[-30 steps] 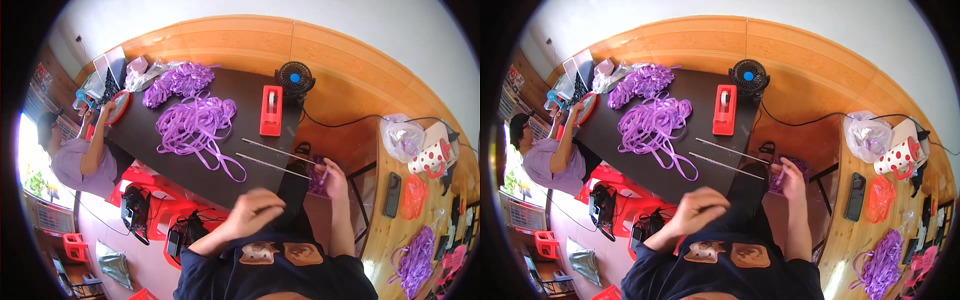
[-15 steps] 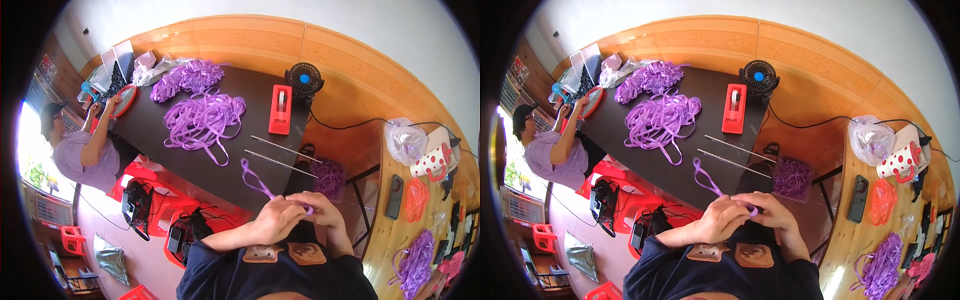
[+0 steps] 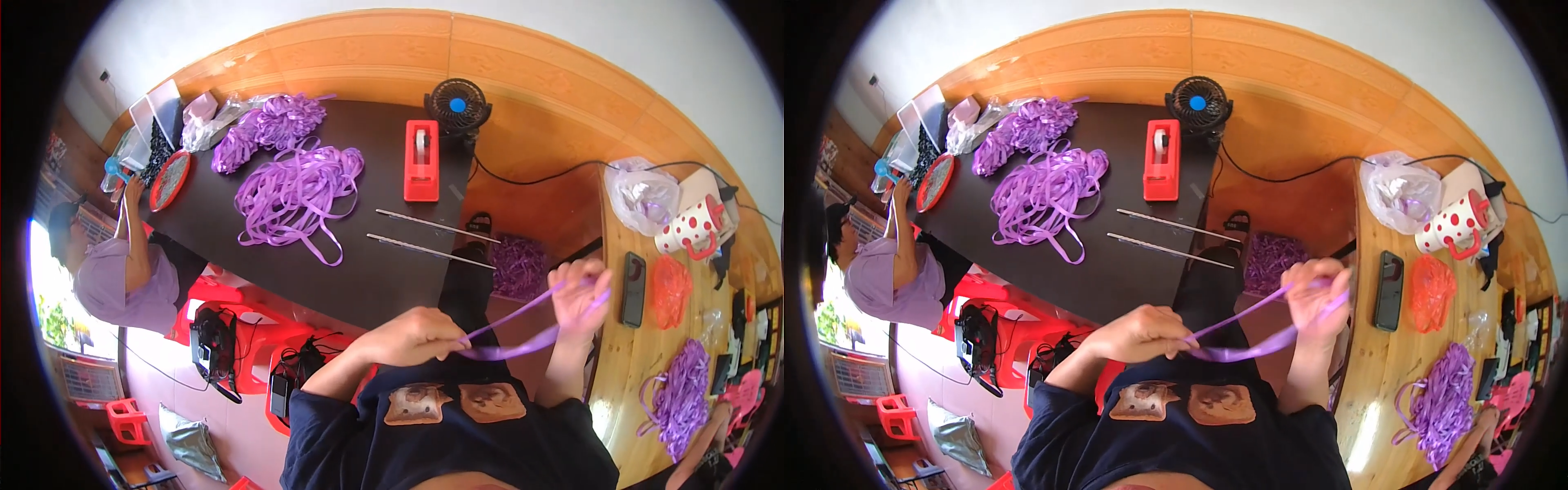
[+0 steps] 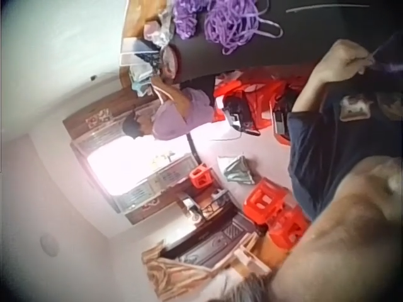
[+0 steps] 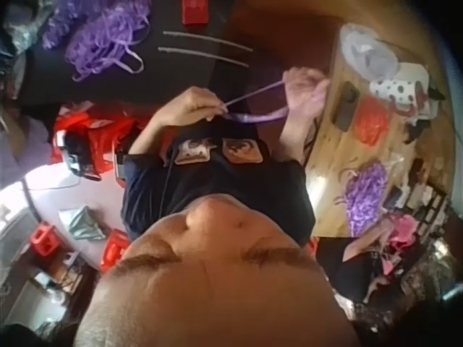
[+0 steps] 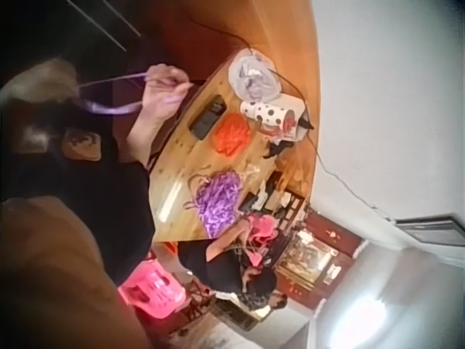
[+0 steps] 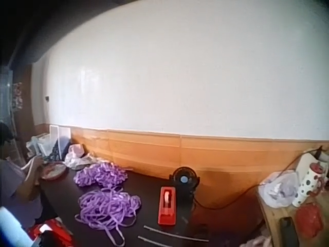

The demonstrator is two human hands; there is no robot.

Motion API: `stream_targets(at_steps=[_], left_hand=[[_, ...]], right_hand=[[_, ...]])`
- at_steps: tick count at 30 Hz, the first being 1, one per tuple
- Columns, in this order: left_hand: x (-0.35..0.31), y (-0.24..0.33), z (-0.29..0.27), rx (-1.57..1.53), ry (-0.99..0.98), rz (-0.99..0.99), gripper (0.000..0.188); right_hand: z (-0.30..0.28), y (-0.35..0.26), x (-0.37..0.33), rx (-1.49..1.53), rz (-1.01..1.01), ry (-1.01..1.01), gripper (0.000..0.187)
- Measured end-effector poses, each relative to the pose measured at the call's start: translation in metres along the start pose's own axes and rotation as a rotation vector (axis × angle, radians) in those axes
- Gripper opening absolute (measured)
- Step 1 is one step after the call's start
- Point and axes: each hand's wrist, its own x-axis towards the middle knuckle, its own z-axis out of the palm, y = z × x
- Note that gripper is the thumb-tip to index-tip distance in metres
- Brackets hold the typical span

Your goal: The recorder is wrapping and tying purple ribbons around a metal frame jig to create decorative items.

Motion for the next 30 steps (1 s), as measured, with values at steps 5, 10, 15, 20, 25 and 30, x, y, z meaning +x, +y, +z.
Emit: stream_targets(at_steps=[5,10,15,20,25,30], left_hand=[[0.003,-0.003,-0.003,-0.272,0.186,-0.362,0.016],[0.014,-0.014,0.003,-0.399,0.266,-0.482,0.016],[0.028,-0.018,0.021,-0.44,0.303,-0.5,0.016],[0.038,-0.009,0.028,-0.433,0.261,-0.526,0.017],[0.033,-0.009,0.036,-0.536,0.24,-0.514,0.019],[0.022,-0.024,0.046,-0.791,0.198,-0.528,0.024]], right_hand=[[-0.052,-0.015,-0.015,0.162,0.115,0.258,0.038],[-0.113,0.0,-0.052,-0.688,0.338,0.406,0.033],[-0.077,0.026,-0.06,-1.304,0.435,0.082,0.052],[0.015,0.04,-0.034,-1.082,0.175,-0.179,0.052],[0.01,0.041,-0.032,-1.345,-0.065,-0.258,0.038],[0.017,0.024,-0.026,-1.539,-0.209,-0.336,0.031]])
